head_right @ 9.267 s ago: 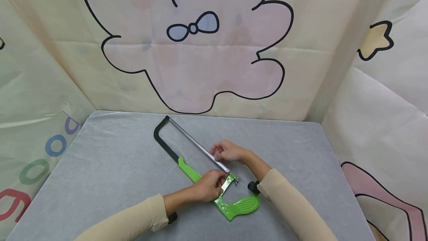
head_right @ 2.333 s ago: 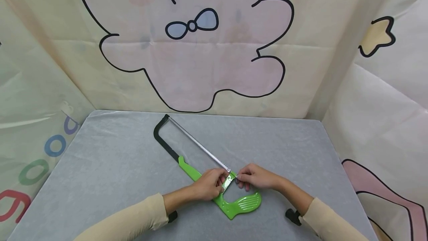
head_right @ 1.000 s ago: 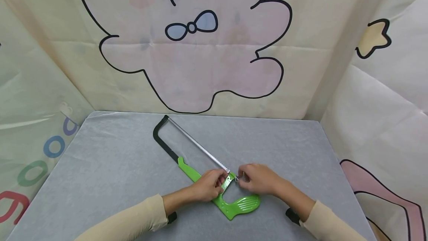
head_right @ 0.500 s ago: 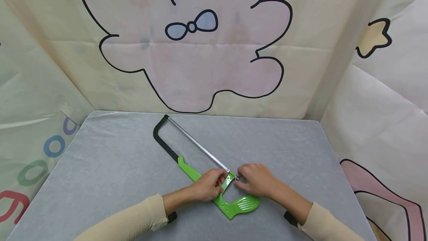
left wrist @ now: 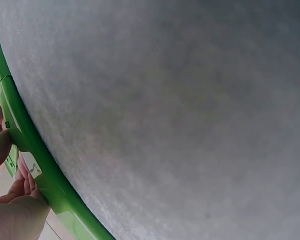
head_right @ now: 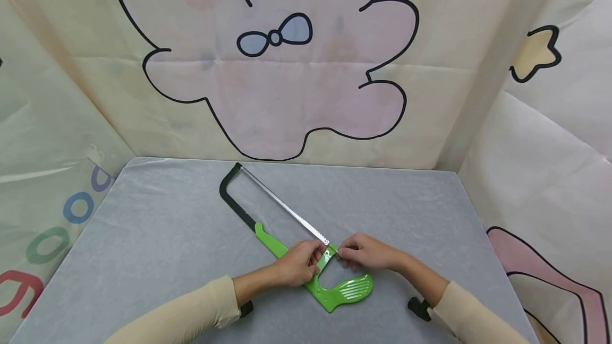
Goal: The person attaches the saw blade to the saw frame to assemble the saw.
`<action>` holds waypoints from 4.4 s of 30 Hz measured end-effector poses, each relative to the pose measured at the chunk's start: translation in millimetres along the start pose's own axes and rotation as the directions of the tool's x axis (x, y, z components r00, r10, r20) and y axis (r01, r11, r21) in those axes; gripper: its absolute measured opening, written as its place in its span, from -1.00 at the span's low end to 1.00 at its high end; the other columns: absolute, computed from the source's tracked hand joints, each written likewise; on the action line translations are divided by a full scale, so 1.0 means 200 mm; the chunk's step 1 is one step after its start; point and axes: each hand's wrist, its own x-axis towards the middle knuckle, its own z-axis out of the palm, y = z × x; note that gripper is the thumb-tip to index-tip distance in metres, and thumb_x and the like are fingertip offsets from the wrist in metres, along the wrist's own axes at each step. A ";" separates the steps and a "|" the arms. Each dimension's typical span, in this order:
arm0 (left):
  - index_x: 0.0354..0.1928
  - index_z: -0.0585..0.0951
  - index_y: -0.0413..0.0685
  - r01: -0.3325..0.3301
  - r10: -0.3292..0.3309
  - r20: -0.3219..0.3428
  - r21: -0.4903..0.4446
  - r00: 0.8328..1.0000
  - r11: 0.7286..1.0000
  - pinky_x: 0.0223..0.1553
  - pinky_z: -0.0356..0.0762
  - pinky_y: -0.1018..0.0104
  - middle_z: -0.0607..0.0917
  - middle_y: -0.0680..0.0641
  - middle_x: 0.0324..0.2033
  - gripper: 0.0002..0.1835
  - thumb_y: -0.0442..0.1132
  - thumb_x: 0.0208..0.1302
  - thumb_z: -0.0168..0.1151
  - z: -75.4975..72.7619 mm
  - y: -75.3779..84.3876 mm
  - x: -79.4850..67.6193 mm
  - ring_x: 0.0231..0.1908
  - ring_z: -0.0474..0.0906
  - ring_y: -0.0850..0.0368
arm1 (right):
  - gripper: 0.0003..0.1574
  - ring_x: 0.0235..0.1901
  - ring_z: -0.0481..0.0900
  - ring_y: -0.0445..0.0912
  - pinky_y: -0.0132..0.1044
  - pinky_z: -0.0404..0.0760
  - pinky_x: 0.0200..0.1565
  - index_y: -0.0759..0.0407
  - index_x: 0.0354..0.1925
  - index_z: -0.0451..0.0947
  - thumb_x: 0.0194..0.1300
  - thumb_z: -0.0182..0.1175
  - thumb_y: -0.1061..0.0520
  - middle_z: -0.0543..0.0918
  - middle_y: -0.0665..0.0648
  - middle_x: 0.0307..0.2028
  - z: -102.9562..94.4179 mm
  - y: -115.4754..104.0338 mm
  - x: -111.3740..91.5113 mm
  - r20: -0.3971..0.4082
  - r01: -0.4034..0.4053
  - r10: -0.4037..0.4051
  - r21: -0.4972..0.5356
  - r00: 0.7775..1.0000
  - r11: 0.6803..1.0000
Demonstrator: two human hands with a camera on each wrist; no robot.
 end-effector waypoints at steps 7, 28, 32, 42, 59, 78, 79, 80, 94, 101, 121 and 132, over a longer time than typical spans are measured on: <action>-0.23 0.52 -0.16 0.019 -0.019 0.010 -0.024 1.000 1.000 -0.40 0.36 0.57 0.51 0.06 -0.48 -0.67 -0.55 -0.12 0.23 0.00 0.00 0.00 -0.47 0.39 0.34 | -0.52 -0.52 0.52 -0.15 -0.30 0.53 -0.49 0.45 -0.21 0.54 0.42 -0.12 0.05 0.61 0.34 -0.40 -0.01 0.01 -0.01 0.067 -0.157 0.145 0.238 0.987 0.959; -0.23 0.51 -0.15 -0.003 0.003 0.000 -0.012 1.000 1.000 -0.43 0.34 0.58 0.48 0.07 -0.50 -0.66 -0.56 -0.14 0.20 0.01 -0.01 0.00 -0.48 0.36 0.35 | -0.71 -0.55 0.42 -0.27 -0.32 0.45 -0.50 0.17 -0.36 0.58 0.18 0.20 -0.04 0.54 -0.06 -0.54 0.07 -0.14 0.00 -0.234 -0.099 -0.038 -0.545 0.971 0.833; -0.23 0.51 -0.15 0.004 -0.004 0.008 -0.025 1.000 1.000 -0.43 0.35 0.57 0.48 0.07 -0.50 -0.65 -0.57 -0.14 0.18 0.01 -0.01 0.00 -0.49 0.36 0.35 | -0.64 -0.56 0.40 -0.25 -0.28 0.41 -0.52 0.11 -0.47 0.51 -0.04 0.34 -0.12 0.48 -0.11 -0.55 0.13 -0.16 -0.02 -0.299 -0.120 -0.210 -0.794 0.931 0.596; -0.22 0.50 -0.18 0.010 -0.009 0.016 -0.038 1.000 0.999 -0.43 0.36 0.56 0.47 0.06 -0.49 -0.66 -0.57 -0.10 0.21 0.01 -0.01 0.00 -0.48 0.35 0.35 | -0.58 -0.67 0.26 -0.25 -0.36 0.21 -0.67 0.00 -0.63 0.33 -0.09 0.38 -0.11 0.28 -0.15 -0.67 0.20 -0.11 -0.01 -0.366 -0.179 -0.368 -0.874 0.855 0.453; -0.21 0.50 -0.17 0.008 -0.008 0.011 -0.028 1.000 1.000 -0.42 0.35 0.57 0.47 0.07 -0.49 -0.66 -0.56 -0.10 0.21 0.01 -0.01 0.00 -0.48 0.35 0.37 | -0.84 -0.60 0.36 -0.37 -0.40 0.37 -0.56 0.04 -0.45 0.59 0.12 0.26 -0.02 0.47 -0.23 -0.60 0.17 -0.10 -0.01 -0.372 -0.134 -0.185 -0.684 0.910 0.717; -0.22 0.51 -0.11 0.025 -0.025 0.006 0.013 1.000 1.000 -0.40 0.34 0.57 0.48 0.09 -0.48 -0.65 -0.52 -0.11 0.27 -0.01 0.01 -0.01 -0.46 0.37 0.35 | -0.52 -0.54 0.49 -0.15 -0.33 0.53 -0.50 0.40 -0.18 0.55 0.44 -0.15 0.04 0.60 0.34 -0.43 0.02 0.01 0.00 0.038 -0.142 0.137 0.229 0.990 0.963; -0.22 0.51 -0.11 0.025 -0.025 0.007 0.012 1.000 1.000 -0.39 0.34 0.57 0.48 0.09 -0.47 -0.65 -0.53 -0.10 0.26 -0.01 0.01 -0.01 -0.46 0.37 0.35 | -0.51 -0.53 0.49 -0.15 -0.33 0.52 -0.50 0.42 -0.17 0.54 0.44 -0.16 0.04 0.60 0.30 -0.44 0.03 0.01 -0.01 0.045 -0.148 0.141 0.248 0.989 0.957; -0.22 0.51 -0.12 0.025 -0.025 0.008 0.010 1.000 1.000 -0.39 0.34 0.57 0.48 0.09 -0.47 -0.66 -0.53 -0.10 0.26 -0.01 0.01 -0.01 -0.46 0.37 0.36 | -0.50 -0.52 0.49 -0.16 -0.34 0.52 -0.49 0.44 -0.17 0.53 0.44 -0.16 0.03 0.61 0.26 -0.43 0.03 0.02 -0.01 0.050 -0.153 0.145 0.268 0.988 0.951; -0.22 0.50 -0.14 0.009 -0.009 0.010 -0.007 1.000 1.000 -0.40 0.35 0.57 0.49 0.06 -0.47 -0.66 -0.54 -0.11 0.23 0.01 0.00 -0.01 -0.46 0.36 0.36 | -0.46 -0.54 0.50 -0.20 -0.37 0.48 -0.51 0.54 -0.18 0.47 0.43 -0.16 0.03 0.61 0.13 -0.47 0.05 0.01 -0.01 0.050 -0.204 0.200 0.366 0.978 0.908; -0.25 0.49 -0.13 -0.001 0.001 0.010 0.001 1.000 1.000 -0.40 0.34 0.57 0.47 0.08 -0.49 -0.67 -0.55 -0.11 0.20 0.01 0.00 -0.01 -0.46 0.36 0.34 | -0.62 -0.63 0.40 -0.24 -0.33 0.38 -0.60 0.13 -0.41 0.56 0.11 0.21 -0.17 0.49 -0.08 -0.63 0.13 -0.09 0.00 -0.353 -0.136 -0.090 -0.566 0.931 0.813; -0.26 0.49 -0.14 -0.019 0.019 0.003 0.017 1.000 1.000 -0.42 0.33 0.58 0.48 0.07 -0.50 -0.69 -0.57 -0.11 0.18 0.00 0.01 -0.01 -0.48 0.37 0.33 | -0.51 -0.75 0.14 -0.28 -0.38 0.13 -0.71 -0.04 -0.67 0.27 -0.18 0.42 -0.13 0.21 -0.20 -0.76 0.21 -0.13 -0.01 -0.421 -0.230 -0.392 -0.864 0.818 0.448; -0.26 0.49 -0.13 -0.021 0.021 -0.004 0.004 1.000 1.000 -0.42 0.33 0.58 0.46 0.09 -0.51 -0.67 -0.57 -0.13 0.18 0.01 0.00 0.00 -0.48 0.34 0.36 | -0.57 -0.77 0.25 -0.22 -0.32 0.21 -0.73 0.00 -0.69 0.29 -0.16 0.38 -0.06 0.31 -0.13 -0.78 0.22 -0.11 -0.01 -0.402 -0.224 -0.424 -0.884 0.812 0.409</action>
